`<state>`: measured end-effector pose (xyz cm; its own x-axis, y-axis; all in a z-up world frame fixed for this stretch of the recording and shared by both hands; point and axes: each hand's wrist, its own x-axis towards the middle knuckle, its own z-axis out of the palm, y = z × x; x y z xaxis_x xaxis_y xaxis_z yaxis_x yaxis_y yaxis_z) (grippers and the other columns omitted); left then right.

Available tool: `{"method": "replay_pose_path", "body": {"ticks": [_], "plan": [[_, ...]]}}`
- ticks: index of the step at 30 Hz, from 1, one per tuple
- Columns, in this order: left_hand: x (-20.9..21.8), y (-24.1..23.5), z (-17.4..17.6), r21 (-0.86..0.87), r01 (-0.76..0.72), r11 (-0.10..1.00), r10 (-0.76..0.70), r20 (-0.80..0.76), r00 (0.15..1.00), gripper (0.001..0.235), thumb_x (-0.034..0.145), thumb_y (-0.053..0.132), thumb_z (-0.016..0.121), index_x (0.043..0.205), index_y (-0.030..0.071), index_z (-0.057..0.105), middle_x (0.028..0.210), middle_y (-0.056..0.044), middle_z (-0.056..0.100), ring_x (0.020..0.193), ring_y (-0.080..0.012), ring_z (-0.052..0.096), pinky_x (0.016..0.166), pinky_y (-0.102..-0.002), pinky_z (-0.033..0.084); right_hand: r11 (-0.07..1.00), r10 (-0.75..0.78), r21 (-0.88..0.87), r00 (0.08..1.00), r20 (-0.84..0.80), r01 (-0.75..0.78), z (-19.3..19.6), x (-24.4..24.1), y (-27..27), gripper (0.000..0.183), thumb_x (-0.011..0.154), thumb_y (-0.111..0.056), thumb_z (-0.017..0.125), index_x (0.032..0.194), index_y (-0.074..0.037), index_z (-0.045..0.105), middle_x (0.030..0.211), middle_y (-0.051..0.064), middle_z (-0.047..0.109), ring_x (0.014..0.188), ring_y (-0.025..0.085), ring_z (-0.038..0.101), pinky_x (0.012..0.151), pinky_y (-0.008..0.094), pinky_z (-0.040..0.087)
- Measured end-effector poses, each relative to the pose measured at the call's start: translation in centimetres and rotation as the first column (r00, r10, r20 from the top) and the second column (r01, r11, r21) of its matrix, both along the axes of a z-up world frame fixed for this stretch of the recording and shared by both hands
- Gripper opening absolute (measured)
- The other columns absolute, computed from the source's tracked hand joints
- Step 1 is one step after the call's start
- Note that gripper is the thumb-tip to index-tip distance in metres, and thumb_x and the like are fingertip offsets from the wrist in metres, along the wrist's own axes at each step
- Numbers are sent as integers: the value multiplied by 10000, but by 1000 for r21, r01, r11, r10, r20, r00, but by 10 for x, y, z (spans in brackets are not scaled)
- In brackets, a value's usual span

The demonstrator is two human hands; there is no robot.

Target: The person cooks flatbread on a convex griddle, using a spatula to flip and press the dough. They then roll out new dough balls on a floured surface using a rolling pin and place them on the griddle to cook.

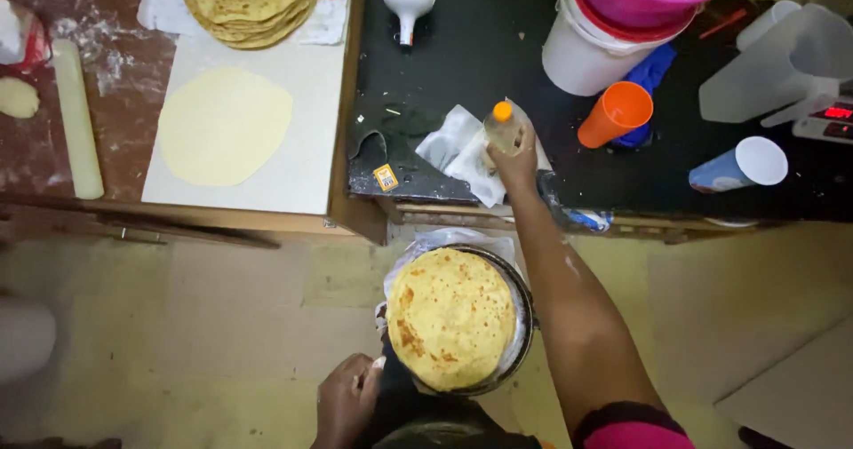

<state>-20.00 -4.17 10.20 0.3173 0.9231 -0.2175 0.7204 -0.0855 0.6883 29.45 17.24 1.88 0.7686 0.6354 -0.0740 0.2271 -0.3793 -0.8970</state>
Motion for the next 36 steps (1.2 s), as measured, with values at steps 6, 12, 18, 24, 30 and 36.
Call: {"method": "replay_pose_path", "body": {"ticks": [6,12,18,24,30,36], "plan": [[1,1,-8,-42,79,996,-81,-68,994,400,1059,465,627,756,205,625,742,4,645,711,-199,673,692,-399,484,977,206,-26,905,372,-212,40,7,-46,659,811,-160,722,1456,-68,628,1265,234,658,1238,444,647,1047,537,519],[5,-13,3,-149,41,988,-55,-87,995,419,1037,461,635,732,180,579,729,-25,634,716,-221,639,717,-430,480,918,391,-351,566,726,-185,86,-22,-214,658,817,-136,827,1471,-154,755,1196,128,741,1044,441,632,932,568,482],[18,-31,-6,17,197,980,-196,-72,978,321,1044,418,634,818,201,706,846,-25,778,811,-287,740,712,-479,503,760,635,-639,346,690,-121,98,-43,-347,663,825,69,634,1411,-224,738,1342,174,774,1224,440,695,1169,707,423],[30,-50,-20,264,287,921,-298,4,954,281,1048,365,687,1041,131,841,1039,-43,859,909,-261,801,663,-454,586,742,669,-642,267,693,-193,90,-75,-408,687,792,-17,735,1431,-267,710,1330,137,745,1229,430,662,1223,707,387],[39,-56,-9,234,286,929,-300,23,954,331,1067,377,660,803,178,636,768,-28,694,747,-288,696,646,-481,475,679,729,-718,263,632,-155,101,-81,-390,773,796,64,721,1497,-255,652,1434,169,709,1315,437,646,1268,680,337],[28,-66,-6,161,230,960,-240,46,970,275,1049,394,670,932,167,771,866,-1,789,833,-224,752,645,-424,509,803,594,-565,168,787,-191,114,-78,-390,574,878,-30,787,1413,-221,706,1288,136,712,1196,410,644,1288,678,354]]}}
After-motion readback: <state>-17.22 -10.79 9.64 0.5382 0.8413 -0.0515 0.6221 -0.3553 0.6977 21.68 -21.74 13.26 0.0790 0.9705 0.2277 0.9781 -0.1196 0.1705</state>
